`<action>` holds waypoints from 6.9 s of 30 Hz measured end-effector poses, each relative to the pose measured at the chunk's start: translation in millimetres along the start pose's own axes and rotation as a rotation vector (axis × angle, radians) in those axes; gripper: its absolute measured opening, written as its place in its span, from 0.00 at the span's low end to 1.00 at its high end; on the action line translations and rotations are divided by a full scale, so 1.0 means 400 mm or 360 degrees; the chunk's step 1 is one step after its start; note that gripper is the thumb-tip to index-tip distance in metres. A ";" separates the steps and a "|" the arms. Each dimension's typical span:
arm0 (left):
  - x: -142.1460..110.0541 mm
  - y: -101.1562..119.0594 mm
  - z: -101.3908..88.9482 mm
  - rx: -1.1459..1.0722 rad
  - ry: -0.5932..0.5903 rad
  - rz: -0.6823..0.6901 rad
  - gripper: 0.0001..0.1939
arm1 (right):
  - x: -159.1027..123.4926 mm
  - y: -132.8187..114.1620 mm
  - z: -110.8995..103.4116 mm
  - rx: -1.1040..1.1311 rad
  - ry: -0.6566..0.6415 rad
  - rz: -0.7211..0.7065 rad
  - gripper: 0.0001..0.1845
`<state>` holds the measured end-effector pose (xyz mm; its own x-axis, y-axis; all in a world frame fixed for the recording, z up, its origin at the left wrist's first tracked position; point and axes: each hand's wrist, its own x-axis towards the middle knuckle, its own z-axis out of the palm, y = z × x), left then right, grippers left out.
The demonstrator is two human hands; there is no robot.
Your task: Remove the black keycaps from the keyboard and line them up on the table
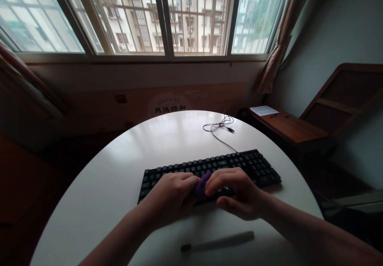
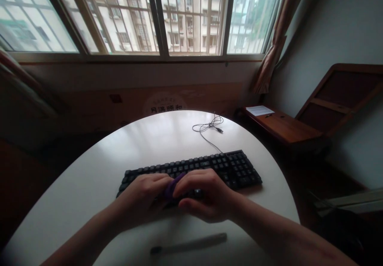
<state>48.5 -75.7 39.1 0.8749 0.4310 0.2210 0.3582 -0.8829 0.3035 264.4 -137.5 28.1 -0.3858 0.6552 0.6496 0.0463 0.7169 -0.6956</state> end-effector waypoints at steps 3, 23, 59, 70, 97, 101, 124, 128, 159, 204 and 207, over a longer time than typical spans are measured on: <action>-0.007 -0.010 -0.025 0.0014 -0.0011 -0.0135 0.04 | 0.000 0.010 -0.013 -0.0181 0.0156 -0.0004 0.08; -0.006 0.082 -0.052 0.0062 -0.0611 -0.0211 0.09 | -0.064 -0.145 0.068 -0.1144 -0.1568 0.0216 0.15; -0.025 0.168 0.032 0.0283 -0.0748 -0.0032 0.02 | -0.005 0.058 -0.068 0.1217 0.0582 0.0749 0.16; -0.019 0.179 0.019 0.0225 -0.0687 -0.0038 0.09 | -0.005 0.058 -0.053 0.1233 0.0512 0.0739 0.18; -0.144 -0.279 -0.128 -0.0635 0.0445 -0.0990 0.15 | 0.077 0.122 -0.013 0.1007 0.0054 0.0956 0.22; -0.172 -0.325 -0.082 -0.1159 0.0435 -0.1173 0.16 | 0.208 0.167 0.063 0.0688 -0.0125 0.0819 0.23; -0.217 -0.363 -0.064 -0.1514 0.0203 -0.1310 0.21 | 0.329 0.332 0.291 -0.0219 -0.0055 0.0539 0.12; -0.212 -0.359 -0.073 -0.1174 0.0106 -0.1287 0.17 | 0.329 0.318 0.288 -0.0337 -0.0180 0.0545 0.12; -0.212 -0.344 -0.076 -0.0767 0.0078 -0.1143 0.15 | 0.323 0.309 0.288 -0.0502 -0.0260 0.0498 0.09; -0.184 -0.331 -0.065 -0.1140 0.0420 -0.1180 0.18 | 0.316 0.306 0.287 -0.0410 0.0080 0.0483 0.13; -0.186 -0.340 -0.060 -0.1219 0.0438 -0.1205 0.18 | 0.316 0.306 0.288 -0.0408 0.0089 0.0495 0.13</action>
<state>-73.3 16.8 3.4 0.3794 0.9204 -0.0942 0.3901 -0.0668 0.9184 115.2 5.7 -10.4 -0.2669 0.8569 0.4411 0.3840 0.5143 -0.7668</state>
